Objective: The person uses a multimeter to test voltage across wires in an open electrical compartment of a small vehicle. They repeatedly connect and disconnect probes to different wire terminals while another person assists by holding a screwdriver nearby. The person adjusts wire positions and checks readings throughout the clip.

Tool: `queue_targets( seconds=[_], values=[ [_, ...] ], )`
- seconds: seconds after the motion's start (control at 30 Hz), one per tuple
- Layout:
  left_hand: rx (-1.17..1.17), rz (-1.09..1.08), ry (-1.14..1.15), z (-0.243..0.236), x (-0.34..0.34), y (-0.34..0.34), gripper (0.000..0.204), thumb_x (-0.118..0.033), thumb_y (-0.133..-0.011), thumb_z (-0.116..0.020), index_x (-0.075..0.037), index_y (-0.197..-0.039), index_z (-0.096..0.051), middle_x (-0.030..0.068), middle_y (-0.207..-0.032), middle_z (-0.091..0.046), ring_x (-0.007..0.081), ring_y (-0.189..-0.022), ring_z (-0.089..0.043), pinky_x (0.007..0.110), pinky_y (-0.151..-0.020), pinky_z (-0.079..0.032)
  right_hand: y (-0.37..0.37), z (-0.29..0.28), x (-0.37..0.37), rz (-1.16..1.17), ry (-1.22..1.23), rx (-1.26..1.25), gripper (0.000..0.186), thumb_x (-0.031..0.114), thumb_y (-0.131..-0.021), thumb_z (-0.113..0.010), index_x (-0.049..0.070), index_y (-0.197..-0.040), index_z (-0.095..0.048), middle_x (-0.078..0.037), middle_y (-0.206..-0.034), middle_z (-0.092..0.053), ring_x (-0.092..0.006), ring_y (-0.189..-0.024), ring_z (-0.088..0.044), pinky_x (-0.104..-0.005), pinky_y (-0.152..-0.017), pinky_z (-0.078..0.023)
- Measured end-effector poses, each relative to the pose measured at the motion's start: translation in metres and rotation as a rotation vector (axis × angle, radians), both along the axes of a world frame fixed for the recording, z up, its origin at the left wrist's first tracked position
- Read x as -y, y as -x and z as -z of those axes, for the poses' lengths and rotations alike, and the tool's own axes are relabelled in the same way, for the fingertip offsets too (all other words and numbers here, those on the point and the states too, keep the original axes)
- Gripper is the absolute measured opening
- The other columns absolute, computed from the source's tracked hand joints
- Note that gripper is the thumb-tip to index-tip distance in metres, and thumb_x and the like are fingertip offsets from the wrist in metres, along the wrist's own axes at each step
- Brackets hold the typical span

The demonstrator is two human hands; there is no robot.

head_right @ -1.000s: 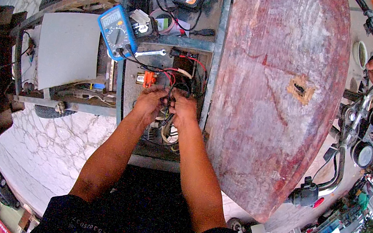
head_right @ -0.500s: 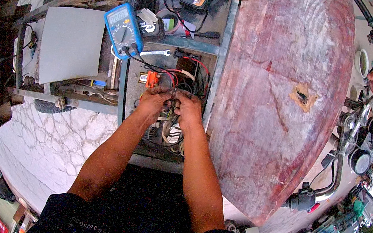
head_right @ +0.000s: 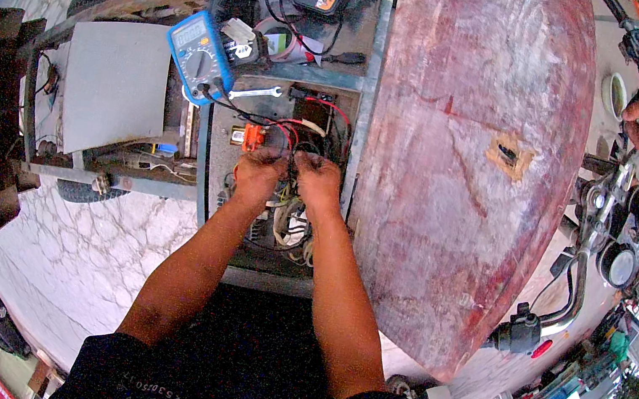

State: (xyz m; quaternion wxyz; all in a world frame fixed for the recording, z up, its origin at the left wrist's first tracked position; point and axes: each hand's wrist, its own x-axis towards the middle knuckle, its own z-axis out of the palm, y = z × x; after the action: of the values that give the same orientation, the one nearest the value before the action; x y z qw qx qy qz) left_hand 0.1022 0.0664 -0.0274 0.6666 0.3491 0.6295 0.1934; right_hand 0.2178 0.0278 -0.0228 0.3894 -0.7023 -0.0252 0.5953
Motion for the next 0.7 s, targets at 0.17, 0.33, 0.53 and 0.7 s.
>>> queue_targets(
  seconds=[0.17, 0.33, 0.53, 0.7],
  values=[
    [0.083, -0.011, 0.047, -0.015, -0.005, -0.002, 0.010, -0.004, -0.083, -0.061, 0.002, -0.090, -0.066, 0.0015, -0.077, -0.062, 0.0108, -0.066, -0.054, 0.026, -0.061, -0.042, -0.001, -0.007, -0.006, 0.116, 0.030, -0.127, 0.012, 0.019, -0.086, -0.065, 0.007, -0.087, -0.065, 0.001, -0.068, -0.056, -0.0085, -0.053, -0.044, -0.0243, -0.045, -0.034],
    [0.139, -0.070, 0.112, -0.013, -0.007, 0.002, 0.012, -0.004, -0.084, -0.060, 0.001, -0.095, -0.064, 0.0019, -0.078, -0.061, 0.0123, -0.065, -0.053, 0.026, -0.062, -0.042, -0.003, -0.010, -0.008, 0.238, -0.038, -0.257, 0.009, 0.018, -0.087, -0.064, 0.009, -0.088, -0.064, 0.002, -0.065, -0.054, -0.0074, -0.052, -0.044, -0.0238, -0.043, -0.033],
    [0.235, -0.087, 0.117, -0.006, -0.004, 0.003, 0.010, -0.004, -0.085, -0.059, -0.002, -0.094, -0.064, 0.0012, -0.079, -0.061, 0.0109, -0.065, -0.053, 0.025, -0.061, -0.042, 0.006, -0.001, -0.001, 0.045, -0.126, 0.059, 0.011, 0.008, -0.084, -0.059, 0.002, -0.086, -0.067, -0.003, -0.074, -0.063, -0.0118, -0.063, -0.055, -0.0268, -0.057, -0.044],
    [0.250, -0.063, 0.133, -0.003, -0.005, 0.005, 0.010, -0.003, -0.085, -0.058, -0.003, -0.093, -0.064, 0.0009, -0.080, -0.062, 0.0107, -0.066, -0.053, 0.025, -0.061, -0.042, 0.002, 0.001, -0.001, 0.007, -0.159, -0.008, 0.015, 0.010, -0.084, -0.057, -0.001, -0.084, -0.067, -0.004, -0.076, -0.065, -0.0129, -0.067, -0.057, -0.0277, -0.063, -0.046]
  ],
)
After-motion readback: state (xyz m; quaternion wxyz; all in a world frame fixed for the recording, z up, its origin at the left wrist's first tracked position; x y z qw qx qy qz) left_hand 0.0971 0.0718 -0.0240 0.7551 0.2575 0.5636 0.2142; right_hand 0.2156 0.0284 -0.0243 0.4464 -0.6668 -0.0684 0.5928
